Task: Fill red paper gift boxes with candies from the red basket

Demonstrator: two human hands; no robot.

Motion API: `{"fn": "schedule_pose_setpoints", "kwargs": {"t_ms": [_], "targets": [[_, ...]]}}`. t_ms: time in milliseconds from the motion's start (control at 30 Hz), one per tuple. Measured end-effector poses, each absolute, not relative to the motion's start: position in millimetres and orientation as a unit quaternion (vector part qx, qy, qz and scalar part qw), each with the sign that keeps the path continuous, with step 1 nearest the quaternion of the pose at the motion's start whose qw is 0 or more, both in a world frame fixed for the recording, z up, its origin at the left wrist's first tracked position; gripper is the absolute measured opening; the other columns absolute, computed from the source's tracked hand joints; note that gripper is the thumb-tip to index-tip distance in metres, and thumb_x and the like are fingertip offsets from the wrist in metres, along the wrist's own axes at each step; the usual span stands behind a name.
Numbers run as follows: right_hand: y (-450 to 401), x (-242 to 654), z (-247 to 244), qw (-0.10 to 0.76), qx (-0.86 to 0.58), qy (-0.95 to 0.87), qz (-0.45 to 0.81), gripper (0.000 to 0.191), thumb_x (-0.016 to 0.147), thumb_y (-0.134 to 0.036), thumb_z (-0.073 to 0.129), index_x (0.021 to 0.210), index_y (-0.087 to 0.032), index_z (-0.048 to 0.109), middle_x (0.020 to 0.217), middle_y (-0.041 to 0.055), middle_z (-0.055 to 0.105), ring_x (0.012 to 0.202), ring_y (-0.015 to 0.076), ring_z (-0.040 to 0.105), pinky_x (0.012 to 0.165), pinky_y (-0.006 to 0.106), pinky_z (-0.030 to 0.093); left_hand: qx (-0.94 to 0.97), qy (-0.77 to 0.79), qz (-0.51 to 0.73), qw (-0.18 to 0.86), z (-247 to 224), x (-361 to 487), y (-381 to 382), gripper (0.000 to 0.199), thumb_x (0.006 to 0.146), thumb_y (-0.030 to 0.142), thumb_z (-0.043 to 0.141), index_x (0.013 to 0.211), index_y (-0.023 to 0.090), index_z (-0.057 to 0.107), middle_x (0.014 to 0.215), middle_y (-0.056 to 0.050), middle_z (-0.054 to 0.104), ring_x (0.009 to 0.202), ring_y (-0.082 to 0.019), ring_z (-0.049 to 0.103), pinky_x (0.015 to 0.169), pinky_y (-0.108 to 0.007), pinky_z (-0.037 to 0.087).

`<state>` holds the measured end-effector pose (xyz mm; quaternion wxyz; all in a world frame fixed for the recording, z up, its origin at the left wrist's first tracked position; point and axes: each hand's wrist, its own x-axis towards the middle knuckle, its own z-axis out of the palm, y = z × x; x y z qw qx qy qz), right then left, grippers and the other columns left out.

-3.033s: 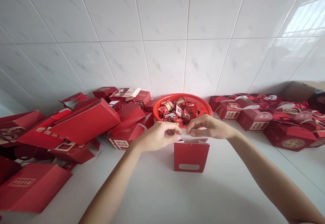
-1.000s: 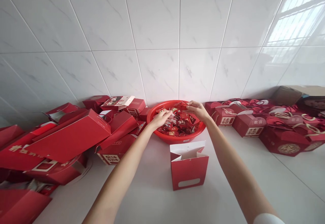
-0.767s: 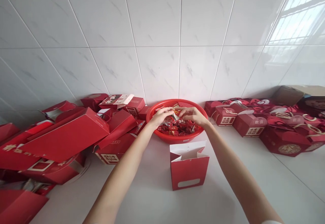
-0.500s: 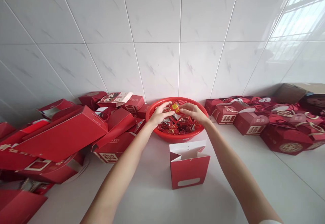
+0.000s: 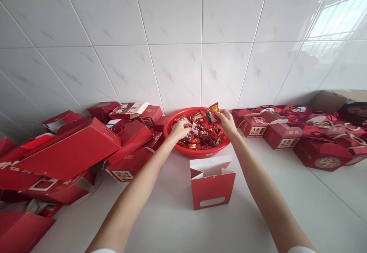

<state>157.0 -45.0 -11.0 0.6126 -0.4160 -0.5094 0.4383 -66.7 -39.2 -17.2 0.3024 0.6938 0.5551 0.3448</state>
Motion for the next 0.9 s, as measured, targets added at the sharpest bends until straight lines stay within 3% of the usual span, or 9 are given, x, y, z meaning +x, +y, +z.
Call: {"fn": "schedule_pose_setpoints", "kwargs": {"t_ms": [267, 567, 733, 900], "targets": [[-52.5, 160.9, -7.8, 0.604, -0.414, -0.475, 0.488, 0.035, 0.071, -0.050, 0.071, 0.087, -0.025, 0.052, 0.092, 0.0023, 0.070, 0.090, 0.0236, 0.068, 0.068, 0.037, 0.063, 0.777, 0.534, 0.144, 0.302, -10.5, -60.0, -47.7, 0.044, 0.046, 0.030, 0.089, 0.087, 0.023, 0.078, 0.084, -0.001, 0.076, 0.087, -0.028, 0.070, 0.073, -0.028, 0.050], [-64.5, 156.9, 2.1, 0.566, -0.386, -0.464, 0.561, 0.026, 0.064, -0.038, 0.079, 0.078, -0.023, 0.062, 0.096, 0.0054, 0.072, 0.101, 0.0271, 0.067, 0.080, 0.039, 0.063, 0.814, 0.510, 0.065, 0.271, -6.1, -58.4, -47.9, 0.047, 0.044, 0.038, 0.086, 0.088, 0.023, 0.079, 0.110, -0.006, 0.075, 0.104, -0.032, 0.067, 0.081, -0.028, 0.050], [-73.6, 147.8, -2.7, 0.568, -0.379, -0.444, 0.581, 0.025, 0.058, -0.032, 0.080, 0.069, -0.022, 0.061, 0.084, 0.0035, 0.066, 0.085, 0.0228, 0.065, 0.074, 0.039, 0.064, 0.822, 0.511, 0.040, 0.248, -4.2, -55.5, -52.4, 0.026, 0.045, 0.036, 0.084, 0.061, 0.023, 0.069, 0.073, -0.002, 0.070, 0.077, -0.026, 0.065, 0.065, -0.028, 0.044], [-78.5, 143.6, -5.6, 0.584, -0.369, -0.432, 0.580, 0.025, 0.056, -0.030, 0.080, 0.068, -0.021, 0.060, 0.078, 0.0015, 0.064, 0.079, 0.0194, 0.063, 0.071, 0.037, 0.064, 0.820, 0.522, 0.063, 0.228, -1.2, -54.4, -53.8, 0.033, 0.052, 0.035, 0.084, 0.047, 0.023, 0.054, 0.050, 0.003, 0.051, 0.057, -0.019, 0.053, 0.056, -0.028, 0.032]]}}
